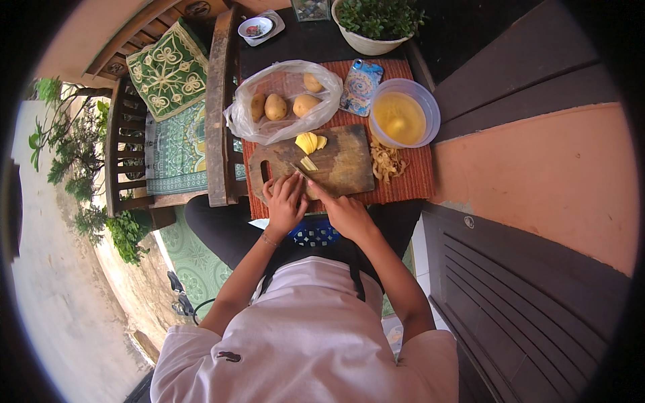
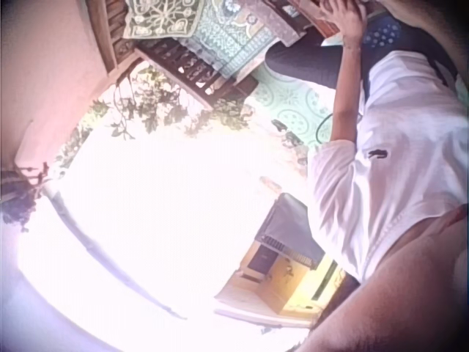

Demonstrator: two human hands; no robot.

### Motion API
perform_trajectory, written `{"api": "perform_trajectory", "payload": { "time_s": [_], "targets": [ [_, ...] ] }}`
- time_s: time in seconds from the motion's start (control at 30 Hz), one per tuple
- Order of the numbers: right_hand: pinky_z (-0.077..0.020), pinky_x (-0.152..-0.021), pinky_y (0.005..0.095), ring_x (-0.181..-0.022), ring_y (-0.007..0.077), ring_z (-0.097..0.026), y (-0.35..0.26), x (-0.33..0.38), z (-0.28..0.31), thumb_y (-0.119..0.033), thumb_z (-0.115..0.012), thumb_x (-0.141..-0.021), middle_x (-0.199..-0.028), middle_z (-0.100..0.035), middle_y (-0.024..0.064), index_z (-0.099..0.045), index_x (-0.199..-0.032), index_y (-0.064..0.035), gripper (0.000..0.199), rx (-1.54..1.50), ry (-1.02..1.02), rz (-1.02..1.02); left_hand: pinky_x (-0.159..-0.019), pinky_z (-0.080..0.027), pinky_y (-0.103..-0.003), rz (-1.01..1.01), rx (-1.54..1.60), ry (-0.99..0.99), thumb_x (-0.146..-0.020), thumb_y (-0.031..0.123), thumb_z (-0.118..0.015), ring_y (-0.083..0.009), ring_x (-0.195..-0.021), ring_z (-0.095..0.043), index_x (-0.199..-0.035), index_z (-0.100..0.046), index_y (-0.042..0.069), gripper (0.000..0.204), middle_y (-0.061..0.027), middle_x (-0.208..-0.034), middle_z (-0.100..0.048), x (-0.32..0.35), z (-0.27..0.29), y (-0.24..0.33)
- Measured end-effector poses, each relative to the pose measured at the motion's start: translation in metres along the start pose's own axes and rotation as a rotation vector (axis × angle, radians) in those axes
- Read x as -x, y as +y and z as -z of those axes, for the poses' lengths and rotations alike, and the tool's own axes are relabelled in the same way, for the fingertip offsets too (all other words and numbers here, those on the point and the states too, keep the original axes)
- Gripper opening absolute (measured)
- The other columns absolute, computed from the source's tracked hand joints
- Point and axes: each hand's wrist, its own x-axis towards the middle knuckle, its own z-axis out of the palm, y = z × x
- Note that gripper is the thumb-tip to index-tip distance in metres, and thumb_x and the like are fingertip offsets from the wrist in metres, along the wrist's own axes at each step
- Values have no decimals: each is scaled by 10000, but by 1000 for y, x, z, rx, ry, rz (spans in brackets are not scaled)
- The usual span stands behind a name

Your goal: The person sits on a low stool and uses a knife to slice peeled potatoes into thin pieces on a wooden cutting board. The sliced pieces accumulate on the board while potato peels and whole potatoes remain nearby.

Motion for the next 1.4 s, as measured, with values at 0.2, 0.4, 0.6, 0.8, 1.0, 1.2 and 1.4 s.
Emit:
{"api": "perform_trajectory", "payload": {
  "time_s": [0.2, 0.4, 0.6, 0.8, 1.0, 1.2, 1.4],
  "targets": [
    [-520, -650, 525, -693, 423, -641, -1, 0, -3, 11, -504, -800, -741, -640, 253, -271, -1480, -272, 773, 5, 6, -8, -1030, -254, -516, 15, 20, -44, -768, 197, -617, -228, -1170, -490, -1170, -604, 4, 447, -79, -1216, -551, -6, 7, 2],
    [-525, -626, 512, -657, 407, -641, 2, 2, -9, 8, -521, -795, -707, -636, 241, -244, -1489, -274, 799, 27, 12, -9, -1031, -254, -515, 4, 28, -42, -765, 184, -617, -226, -1169, -491, -1164, -607, 4, 438, -82, -1205, -553, -8, 8, 2],
    [-527, -607, 506, -628, 395, -642, -1, -4, -7, -3, -526, -800, -670, -633, 220, -252, -1489, -257, 785, 70, -13, -14, -1028, -247, -508, 23, 31, -38, -754, 172, -627, -232, -1181, -483, -1160, -615, 12, 436, -75, -1216, -555, -6, 6, 2],
    [-525, -562, 499, -587, 382, -641, 0, -2, -15, -28, -523, -811, -643, -630, 206, -264, -1486, -256, 758, 82, 70, 7, -1040, -235, -510, 27, 21, -46, -756, 188, -628, -240, -1202, -467, -1170, -614, 17, 448, -78, -1224, -548, -4, 6, 3],
    [-520, -546, 498, -575, 381, -637, -5, 0, -17, -98, -524, -865, -631, -626, 201, -306, -1469, -278, 666, 110, 87, -25, -1047, -230, -519, 30, 18, -53, -761, 200, -627, -246, -1211, -458, -1167, -614, 11, 448, -85, -1228, -543, -3, 6, 4],
    [-524, -524, 484, -552, 365, -641, -5, -1, -17, -115, -536, -860, -611, -626, 186, -306, -1470, -287, 674, 175, 101, -28, -1046, -228, -523, 36, 13, -52, -763, 202, -625, -248, -1214, -451, -1173, -610, 7, 454, -89, -1238, -535, -2, 6, 6],
    [-517, -542, 513, -573, 394, -637, -6, -5, -13, -125, -488, -896, -621, -622, 210, -293, -1472, -292, 630, 138, 97, -60, -1048, -239, -521, 30, -2, -57, -770, 201, -615, -240, -1197, -464, -1195, -586, -8, 475, -90, -1236, -532, -5, 10, 7]
  ]
}}
